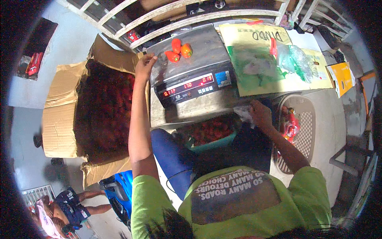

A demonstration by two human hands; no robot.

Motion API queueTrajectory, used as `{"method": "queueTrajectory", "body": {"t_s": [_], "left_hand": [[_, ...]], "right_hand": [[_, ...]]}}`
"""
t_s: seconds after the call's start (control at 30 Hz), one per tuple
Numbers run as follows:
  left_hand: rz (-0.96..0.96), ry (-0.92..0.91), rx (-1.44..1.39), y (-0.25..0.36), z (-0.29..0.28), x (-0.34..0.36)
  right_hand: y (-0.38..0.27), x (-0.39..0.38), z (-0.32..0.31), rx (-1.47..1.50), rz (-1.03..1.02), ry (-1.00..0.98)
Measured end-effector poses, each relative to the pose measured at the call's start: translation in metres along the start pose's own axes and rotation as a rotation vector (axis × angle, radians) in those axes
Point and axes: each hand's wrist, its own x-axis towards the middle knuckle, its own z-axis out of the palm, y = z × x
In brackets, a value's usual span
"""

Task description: The person selects red and green peppers from a cardboard box, places them on a digital scale, and then transfers them into a plastic bag. The process is repeated multiple times to fill the bag with peppers.

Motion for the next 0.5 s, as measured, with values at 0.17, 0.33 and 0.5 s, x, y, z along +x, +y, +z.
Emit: {"method": "queueTrajectory", "body": {"t_s": [0.17,0.33,0.5], "left_hand": [[0.079,0.025,0.028,-0.009,-0.005,0.001],[0.123,0.04,0.012,-0.024,0.01,0.016],[0.164,0.072,-0.012,-0.018,0.052,0.048]], "right_hand": [[0.005,0.001,0.011,0.007,-0.203,0.188],[-0.008,0.002,0.003,-0.034,-0.136,0.148],[-0.012,0.006,0.0,-0.074,-0.125,0.059]]}}
